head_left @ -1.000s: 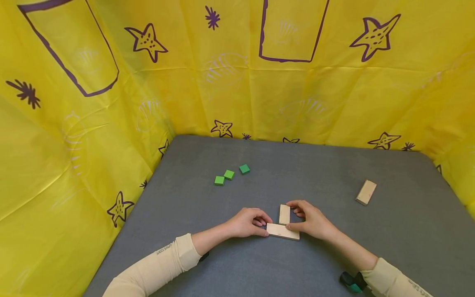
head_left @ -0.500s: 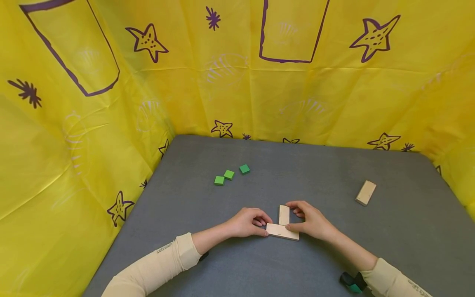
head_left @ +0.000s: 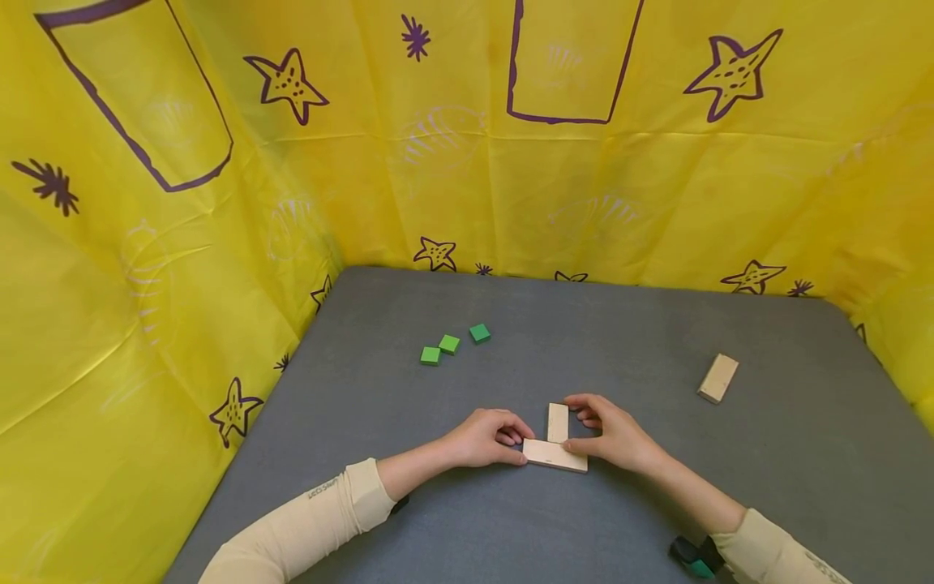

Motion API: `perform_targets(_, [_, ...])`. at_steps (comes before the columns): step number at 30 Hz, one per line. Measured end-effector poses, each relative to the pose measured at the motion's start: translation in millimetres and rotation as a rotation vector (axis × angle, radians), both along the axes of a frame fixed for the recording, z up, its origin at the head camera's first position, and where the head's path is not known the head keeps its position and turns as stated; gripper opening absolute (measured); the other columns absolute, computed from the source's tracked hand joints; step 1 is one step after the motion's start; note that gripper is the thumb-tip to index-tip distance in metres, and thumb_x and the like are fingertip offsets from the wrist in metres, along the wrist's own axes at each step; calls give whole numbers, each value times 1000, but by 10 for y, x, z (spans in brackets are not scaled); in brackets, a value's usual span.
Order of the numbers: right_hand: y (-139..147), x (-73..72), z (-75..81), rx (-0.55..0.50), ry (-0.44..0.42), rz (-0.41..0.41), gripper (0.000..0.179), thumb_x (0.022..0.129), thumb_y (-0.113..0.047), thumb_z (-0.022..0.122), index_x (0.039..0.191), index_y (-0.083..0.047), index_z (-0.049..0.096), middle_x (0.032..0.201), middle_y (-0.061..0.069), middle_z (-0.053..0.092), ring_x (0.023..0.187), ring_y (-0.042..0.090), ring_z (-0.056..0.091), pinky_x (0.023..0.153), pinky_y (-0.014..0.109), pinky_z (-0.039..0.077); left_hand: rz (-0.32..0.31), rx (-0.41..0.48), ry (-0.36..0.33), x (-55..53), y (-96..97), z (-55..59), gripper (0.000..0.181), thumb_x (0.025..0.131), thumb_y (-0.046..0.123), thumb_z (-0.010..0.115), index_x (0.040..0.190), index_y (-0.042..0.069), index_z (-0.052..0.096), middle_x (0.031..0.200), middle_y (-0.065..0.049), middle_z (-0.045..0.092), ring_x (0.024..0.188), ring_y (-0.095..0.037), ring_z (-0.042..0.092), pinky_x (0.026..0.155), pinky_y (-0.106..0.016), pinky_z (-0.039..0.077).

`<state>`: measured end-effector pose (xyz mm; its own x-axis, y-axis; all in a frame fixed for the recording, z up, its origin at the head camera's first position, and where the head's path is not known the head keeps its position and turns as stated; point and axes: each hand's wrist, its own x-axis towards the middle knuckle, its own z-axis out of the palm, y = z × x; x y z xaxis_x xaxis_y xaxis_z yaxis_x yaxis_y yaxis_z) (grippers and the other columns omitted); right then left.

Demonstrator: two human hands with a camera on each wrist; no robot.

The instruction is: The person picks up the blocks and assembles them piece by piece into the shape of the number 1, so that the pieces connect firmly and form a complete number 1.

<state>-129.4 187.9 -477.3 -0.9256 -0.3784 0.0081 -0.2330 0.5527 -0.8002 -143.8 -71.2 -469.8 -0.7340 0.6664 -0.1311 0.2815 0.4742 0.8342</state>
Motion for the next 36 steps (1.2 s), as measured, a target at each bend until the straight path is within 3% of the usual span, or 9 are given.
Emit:
perform_targets(18, [220, -4, 49, -54, -59, -52, 63, 81, -23, 82, 132, 1, 53, 130, 16, 57, 111, 29, 55, 95, 44, 48, 22, 9, -16, -9, -5, -59, 27, 80, 7, 81, 106, 9, 72, 96, 6, 66, 85, -2, 60, 79, -17, 51])
perform_targets(30, [405, -14, 121, -57, -53, -92, 63, 82, -20, 80, 133, 2, 51, 130, 20, 56, 112, 33, 56, 95, 48, 46, 17, -1, -22, -14, 7, -59, 27, 80, 8, 81, 106, 10, 72, 96, 7, 65, 85, -2, 59, 79, -17, 51])
perform_targets(36, [541, -37, 120, -45, -49, -125, 63, 82, -19, 80, 134, 3, 50, 130, 21, 57, 111, 33, 56, 93, 42, 48, 20, -1, -12, -5, 4, -54, 28, 80, 8, 81, 107, 10, 72, 96, 6, 65, 86, -2, 59, 80, -16, 50])
